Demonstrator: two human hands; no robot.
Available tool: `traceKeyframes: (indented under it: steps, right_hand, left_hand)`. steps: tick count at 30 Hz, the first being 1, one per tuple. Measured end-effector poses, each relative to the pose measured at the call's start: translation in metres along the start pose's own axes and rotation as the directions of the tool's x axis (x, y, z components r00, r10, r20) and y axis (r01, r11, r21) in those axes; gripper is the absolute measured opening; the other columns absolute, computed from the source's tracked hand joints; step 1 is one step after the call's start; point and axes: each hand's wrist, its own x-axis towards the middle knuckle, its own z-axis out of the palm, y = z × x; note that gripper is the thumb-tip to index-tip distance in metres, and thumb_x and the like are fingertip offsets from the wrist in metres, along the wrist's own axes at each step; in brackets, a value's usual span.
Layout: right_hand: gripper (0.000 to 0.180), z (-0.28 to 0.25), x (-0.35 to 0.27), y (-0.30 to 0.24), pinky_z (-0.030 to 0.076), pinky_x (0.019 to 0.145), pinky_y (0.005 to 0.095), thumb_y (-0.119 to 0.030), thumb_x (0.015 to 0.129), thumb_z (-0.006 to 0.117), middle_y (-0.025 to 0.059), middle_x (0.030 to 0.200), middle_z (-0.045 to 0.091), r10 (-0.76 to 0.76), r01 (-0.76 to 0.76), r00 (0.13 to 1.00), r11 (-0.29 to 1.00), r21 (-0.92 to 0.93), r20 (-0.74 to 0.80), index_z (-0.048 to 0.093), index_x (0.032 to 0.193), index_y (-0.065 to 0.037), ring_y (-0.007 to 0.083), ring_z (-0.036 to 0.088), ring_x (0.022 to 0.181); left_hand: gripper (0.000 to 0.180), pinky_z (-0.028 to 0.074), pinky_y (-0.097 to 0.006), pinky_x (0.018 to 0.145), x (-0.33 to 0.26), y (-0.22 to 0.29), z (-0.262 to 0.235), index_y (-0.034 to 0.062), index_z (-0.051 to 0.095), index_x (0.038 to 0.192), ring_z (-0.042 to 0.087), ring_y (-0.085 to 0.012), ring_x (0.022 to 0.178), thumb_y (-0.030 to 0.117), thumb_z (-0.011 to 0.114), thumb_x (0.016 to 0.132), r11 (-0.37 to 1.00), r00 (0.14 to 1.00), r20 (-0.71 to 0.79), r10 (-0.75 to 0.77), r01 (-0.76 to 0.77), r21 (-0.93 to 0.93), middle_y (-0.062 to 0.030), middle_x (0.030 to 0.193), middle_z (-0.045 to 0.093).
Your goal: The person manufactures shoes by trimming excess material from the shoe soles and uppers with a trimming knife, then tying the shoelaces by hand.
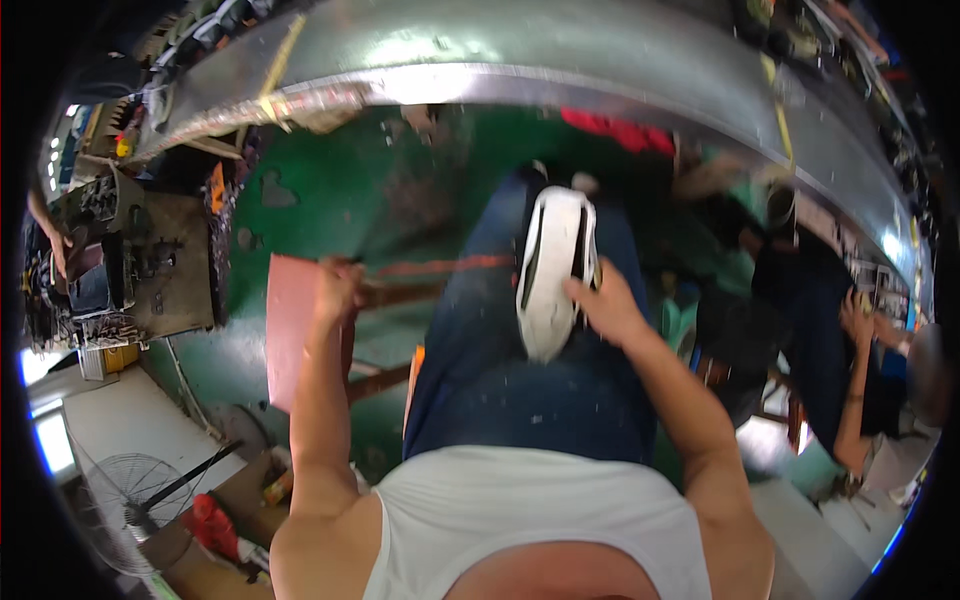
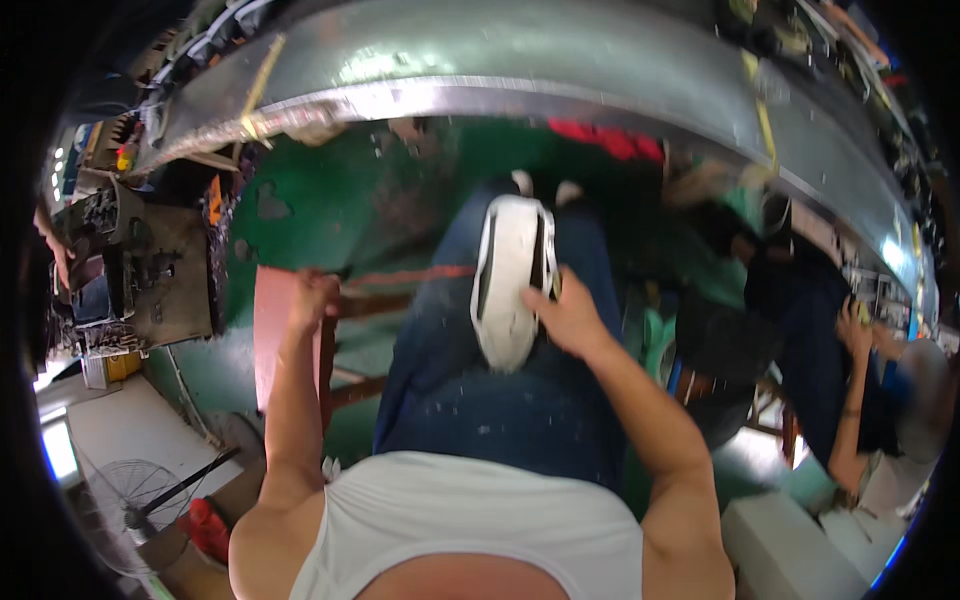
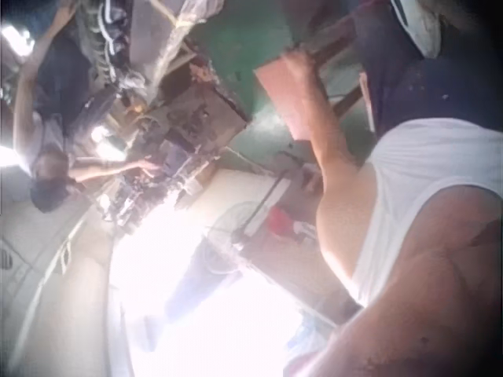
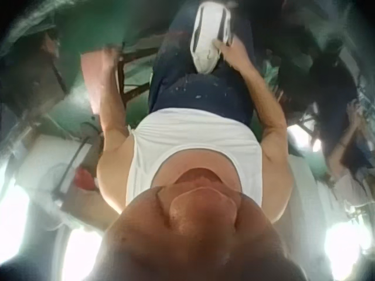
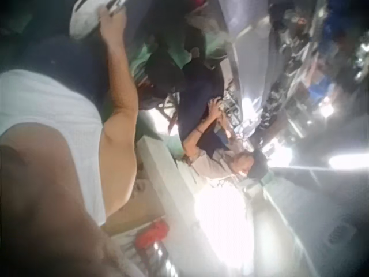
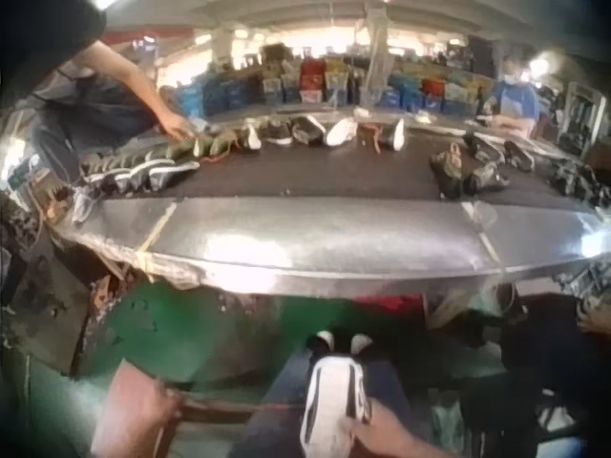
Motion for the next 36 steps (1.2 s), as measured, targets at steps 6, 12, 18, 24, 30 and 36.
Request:
traceKeyframes:
  steps: [6, 12, 18, 24, 30, 36]
  right_hand:
    - [0.050, 0.000, -0.011, 0.003, 0.050, 0.092, 0.0408, -0.025, 0.085, 0.070, 0.0227, 0.108, 0.067, 0.031, -0.032, 0.999, 0.999, -0.042, -0.026, 0.054, 0.120, 0.005, 0.0345, 0.066, 0.103]
    - [0.051, -0.006, -0.045, -0.005, 0.050, 0.092, 0.0414, -0.016, 0.076, 0.066, 0.0240, 0.108, 0.066, 0.179, -0.196, 0.975, 0.972, -0.133, -0.130, 0.052, 0.119, 0.006, 0.0363, 0.065, 0.104]
    - [0.053, -0.032, -0.057, 0.022, 0.050, 0.090, 0.0413, -0.021, 0.077, 0.069, 0.0237, 0.106, 0.066, 0.097, -0.117, 0.989, 0.976, -0.183, -0.113, 0.052, 0.119, 0.007, 0.0355, 0.067, 0.098]
    - [0.029, -0.069, -0.101, -0.021, 0.049, 0.081, 0.0490, -0.020, 0.092, 0.063, 0.0212, 0.095, 0.068, 0.167, -0.121, 0.983, 0.894, -0.431, 0.071, 0.057, 0.115, -0.003, 0.0415, 0.065, 0.090]
    - [0.035, -0.063, -0.081, -0.032, 0.052, 0.079, 0.0478, -0.012, 0.090, 0.062, 0.0218, 0.105, 0.065, -0.318, 0.419, 0.905, 0.563, -0.712, 0.282, 0.056, 0.120, 0.005, 0.0418, 0.063, 0.100]
    - [0.024, -0.062, -0.055, -0.089, 0.053, 0.076, 0.0471, -0.014, 0.090, 0.061, 0.0230, 0.088, 0.067, 0.110, 0.405, 0.883, 0.315, -0.858, 0.457, 0.064, 0.105, 0.004, 0.0422, 0.066, 0.086]
  left_hand:
    - [0.056, 0.049, -0.040, 0.098, -0.100, 0.169, 0.148, -0.0015, 0.052, 0.135, 0.061, -0.0301, 0.117, 0.037, 0.065, 0.096, 0.934, 0.910, 0.213, 0.357, -0.340, -0.112, -0.0224, 0.129, 0.061]
    - [0.029, 0.052, -0.036, 0.083, -0.091, 0.158, 0.224, -0.0009, 0.067, 0.113, 0.069, -0.0210, 0.091, 0.021, 0.055, 0.097, 0.945, 0.885, 0.331, 0.327, -0.300, -0.130, -0.0183, 0.099, 0.071]
    - [0.051, 0.052, -0.031, 0.091, -0.087, 0.175, 0.224, 0.0043, 0.059, 0.133, 0.066, -0.0166, 0.105, -0.004, 0.053, 0.083, 0.970, 0.683, 0.718, 0.135, 0.058, -0.238, -0.0065, 0.117, 0.068]
    - [0.085, 0.033, -0.036, 0.115, -0.107, 0.155, 0.241, 0.0103, 0.025, 0.158, 0.043, -0.0209, 0.138, -0.004, 0.060, 0.082, 0.882, 0.653, 0.669, 0.355, 0.004, -0.472, -0.0107, 0.149, 0.046]
    - [0.096, 0.027, -0.034, 0.117, -0.111, 0.138, 0.252, 0.0060, 0.005, 0.160, 0.036, -0.0217, 0.141, -0.003, 0.061, 0.083, 0.909, 0.672, 0.618, 0.408, -0.233, -0.347, -0.0141, 0.156, 0.034]
    - [0.084, 0.027, -0.036, 0.118, -0.110, 0.140, 0.248, 0.0020, 0.006, 0.159, 0.036, -0.0236, 0.143, 0.012, 0.055, 0.092, 0.852, 0.636, 0.638, 0.434, -0.060, -0.520, -0.0145, 0.159, 0.030]
